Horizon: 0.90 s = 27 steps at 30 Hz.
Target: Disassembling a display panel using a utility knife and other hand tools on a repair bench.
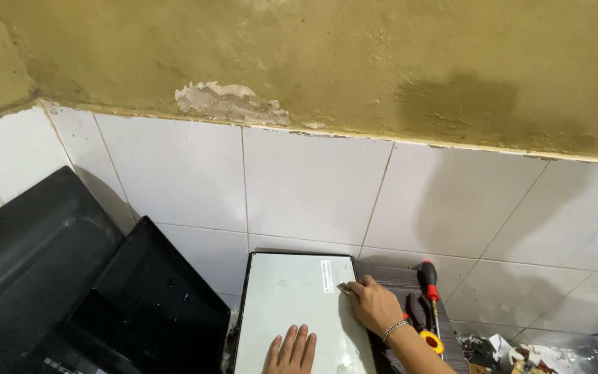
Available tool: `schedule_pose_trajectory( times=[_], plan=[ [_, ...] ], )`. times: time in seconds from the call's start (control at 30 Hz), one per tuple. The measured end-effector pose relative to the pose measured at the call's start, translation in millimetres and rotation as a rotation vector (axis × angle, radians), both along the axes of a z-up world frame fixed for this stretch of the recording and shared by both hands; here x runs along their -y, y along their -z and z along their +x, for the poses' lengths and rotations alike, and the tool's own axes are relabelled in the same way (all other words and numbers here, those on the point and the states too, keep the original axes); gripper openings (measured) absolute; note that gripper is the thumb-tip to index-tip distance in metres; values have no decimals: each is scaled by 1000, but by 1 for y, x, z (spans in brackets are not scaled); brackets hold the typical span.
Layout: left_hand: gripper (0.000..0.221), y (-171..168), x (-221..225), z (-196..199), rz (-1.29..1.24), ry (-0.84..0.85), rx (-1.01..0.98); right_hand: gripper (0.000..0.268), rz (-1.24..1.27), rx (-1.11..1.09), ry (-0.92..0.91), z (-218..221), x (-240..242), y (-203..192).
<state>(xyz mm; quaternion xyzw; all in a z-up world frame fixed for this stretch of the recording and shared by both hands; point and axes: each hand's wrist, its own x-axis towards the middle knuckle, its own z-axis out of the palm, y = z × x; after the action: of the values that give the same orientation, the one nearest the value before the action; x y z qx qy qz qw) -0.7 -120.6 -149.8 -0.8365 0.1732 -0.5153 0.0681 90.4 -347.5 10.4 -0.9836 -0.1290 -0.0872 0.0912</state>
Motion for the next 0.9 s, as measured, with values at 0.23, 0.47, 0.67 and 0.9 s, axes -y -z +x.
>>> schedule_pose_trajectory(
  times=[0.23,0.47,0.67,0.9],
  plan=[
    [51,2,-2,-6,-9,15,-45,32,6,32,10,17,-8,1],
    [60,1,-2,-8,7,26,-149,32,12,39,-154,5,1,-3],
    [75,-22,-8,-11,28,81,-460,33,-26,-3,-192,-17,-12,-12],
    [54,-110,16,19,-426,-43,-1003,20,122,-96,14,-16,4,-20]
  ],
)
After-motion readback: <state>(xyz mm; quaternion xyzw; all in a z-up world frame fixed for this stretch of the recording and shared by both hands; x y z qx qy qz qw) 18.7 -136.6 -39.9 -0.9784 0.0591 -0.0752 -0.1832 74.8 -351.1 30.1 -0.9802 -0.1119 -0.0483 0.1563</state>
